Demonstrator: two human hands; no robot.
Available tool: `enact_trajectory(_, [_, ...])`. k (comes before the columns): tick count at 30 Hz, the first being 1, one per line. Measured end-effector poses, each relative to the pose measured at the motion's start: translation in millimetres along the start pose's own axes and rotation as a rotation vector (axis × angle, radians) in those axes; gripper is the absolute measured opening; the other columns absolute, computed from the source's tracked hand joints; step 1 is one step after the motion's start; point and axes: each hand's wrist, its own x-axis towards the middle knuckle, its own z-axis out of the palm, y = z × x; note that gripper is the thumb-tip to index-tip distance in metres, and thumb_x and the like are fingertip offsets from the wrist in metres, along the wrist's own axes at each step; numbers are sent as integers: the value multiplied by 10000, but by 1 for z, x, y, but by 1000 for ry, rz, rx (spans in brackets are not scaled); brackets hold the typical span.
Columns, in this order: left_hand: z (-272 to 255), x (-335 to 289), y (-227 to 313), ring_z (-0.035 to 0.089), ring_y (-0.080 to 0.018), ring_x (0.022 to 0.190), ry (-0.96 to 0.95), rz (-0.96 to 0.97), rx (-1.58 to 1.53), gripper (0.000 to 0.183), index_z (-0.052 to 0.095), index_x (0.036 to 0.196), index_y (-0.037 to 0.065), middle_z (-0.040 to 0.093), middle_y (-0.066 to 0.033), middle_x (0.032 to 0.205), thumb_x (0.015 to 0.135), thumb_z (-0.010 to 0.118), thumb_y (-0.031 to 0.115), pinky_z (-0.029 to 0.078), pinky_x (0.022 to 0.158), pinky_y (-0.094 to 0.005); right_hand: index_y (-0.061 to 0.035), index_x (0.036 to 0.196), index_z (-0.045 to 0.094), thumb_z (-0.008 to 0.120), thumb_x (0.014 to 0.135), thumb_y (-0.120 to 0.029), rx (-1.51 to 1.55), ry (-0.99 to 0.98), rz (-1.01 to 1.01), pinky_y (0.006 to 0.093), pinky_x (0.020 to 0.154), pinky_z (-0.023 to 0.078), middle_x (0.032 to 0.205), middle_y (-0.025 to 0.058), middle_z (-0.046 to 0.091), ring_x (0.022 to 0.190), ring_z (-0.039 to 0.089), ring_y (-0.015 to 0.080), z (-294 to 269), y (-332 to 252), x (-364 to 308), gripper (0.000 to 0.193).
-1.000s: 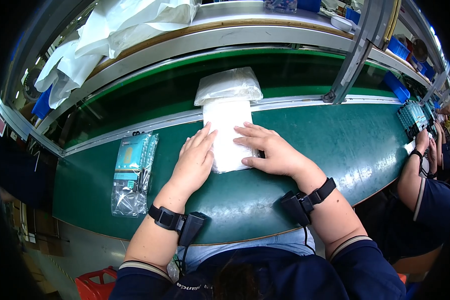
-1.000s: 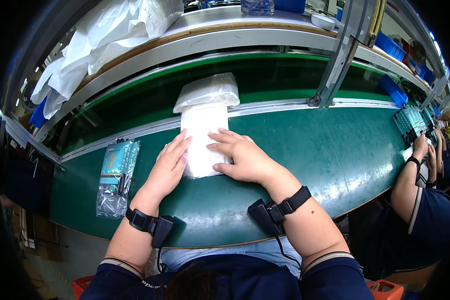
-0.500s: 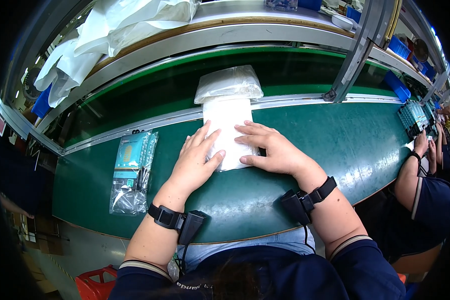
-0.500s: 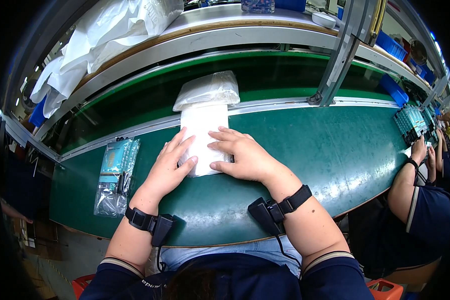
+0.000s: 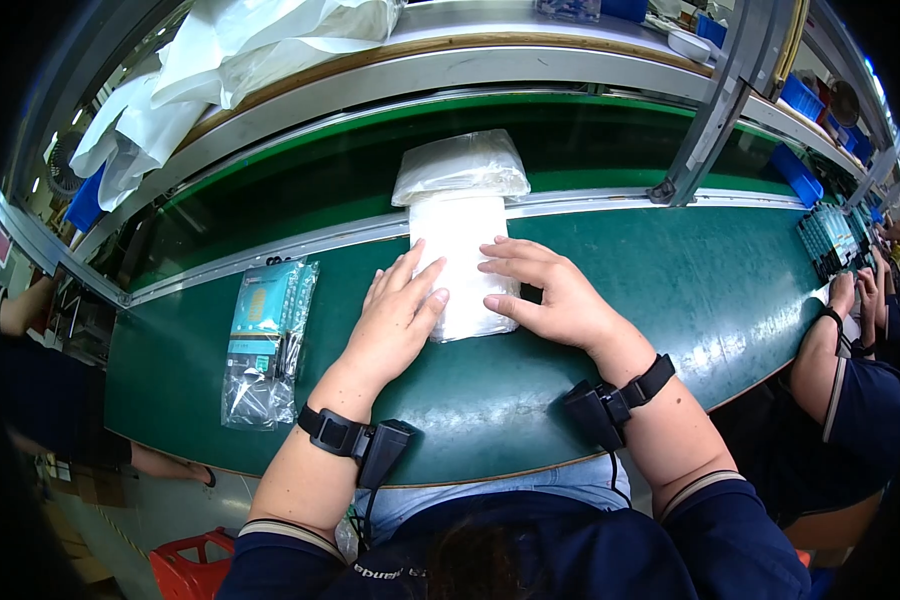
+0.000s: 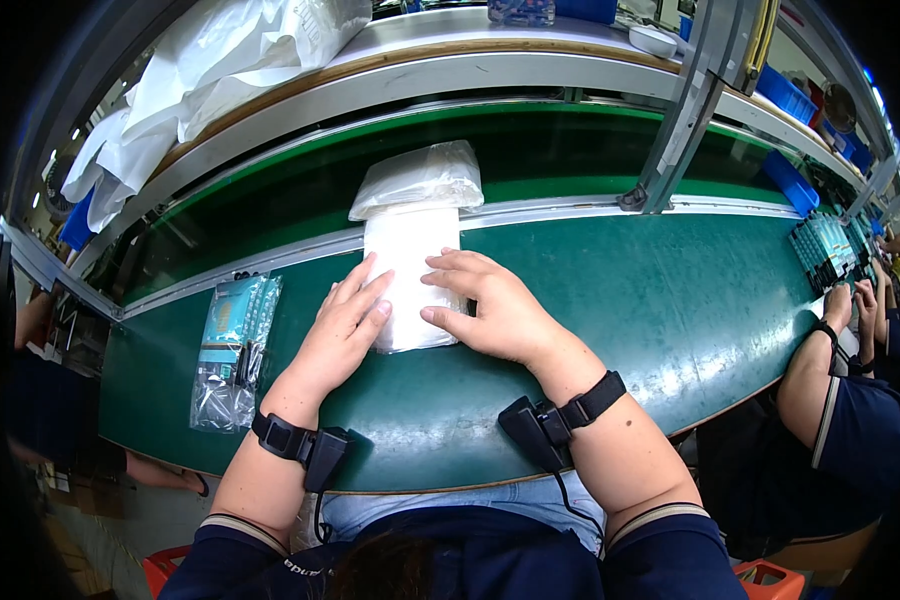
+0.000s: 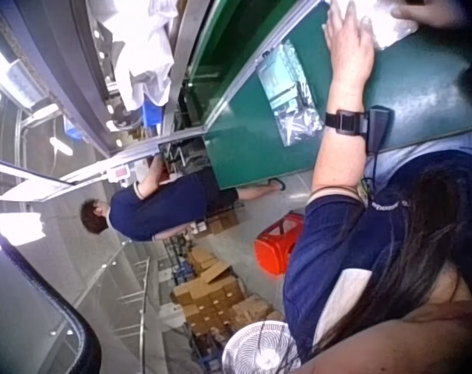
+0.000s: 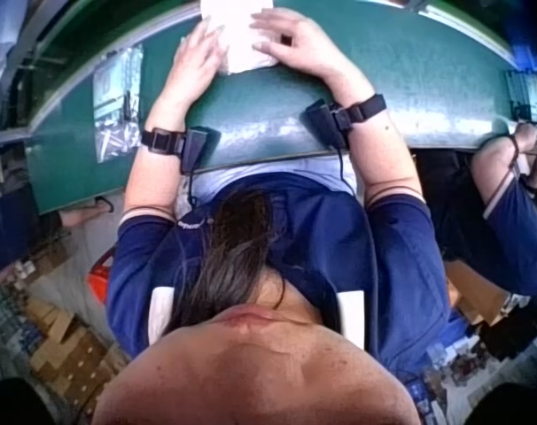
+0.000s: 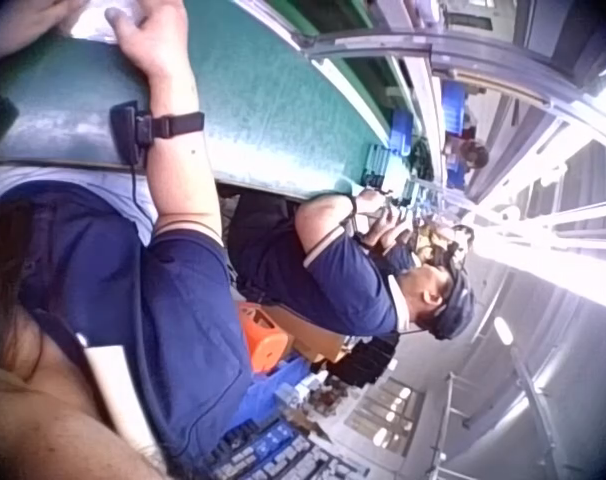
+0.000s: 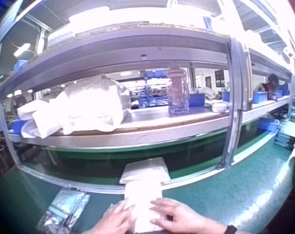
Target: The recorder is seen manually packaging small electronic components or accessories into plastic sleeves and retail boxes on an assembly line.
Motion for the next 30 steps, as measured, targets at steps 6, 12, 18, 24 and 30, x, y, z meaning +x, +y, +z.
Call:
enact_trajectory(6, [3,0,-5,304,-326,1346,39,14,-17,411,492,1320,123,295,-131,1479,917,500,206,222,1108,-432,-20,1077,648,661,806,-262,23,67,23,394,983,408,1165,180,603,1150,527,324,1,2,0,364])
enact_trajectory(12, [3,0,-3,281,-334,1358,111,5,-171,437,501,1311,118,255,-151,1493,878,555,140,271,1091,-398,-22,1082,645,657,809,-262,32,47,49,395,980,410,1167,198,596,1139,530,339,-1,0,0,364])
enact_trajectory(18, [7,-2,-1,257,-317,1372,151,-49,-282,469,450,1349,113,233,-179,1487,891,545,136,261,1097,-388,-13,1164,598,657,826,-272,179,104,181,398,957,435,1271,224,506,1163,510,349,-2,-3,1,430])
enact_trajectory(24, [13,-1,-9,273,-298,1366,136,-42,-367,454,435,1355,91,225,-171,1490,906,504,89,271,1093,-361,31,1300,468,652,845,-296,597,117,414,362,992,396,1291,204,489,1201,476,280,1,8,3,590])
enact_trajectory(30, [15,0,-9,261,-281,1373,95,-68,-514,467,406,1374,72,196,-158,1507,913,482,64,273,1090,-347,64,1326,405,578,893,-220,861,151,466,335,1028,347,1290,174,503,1203,472,231,-3,7,4,546])
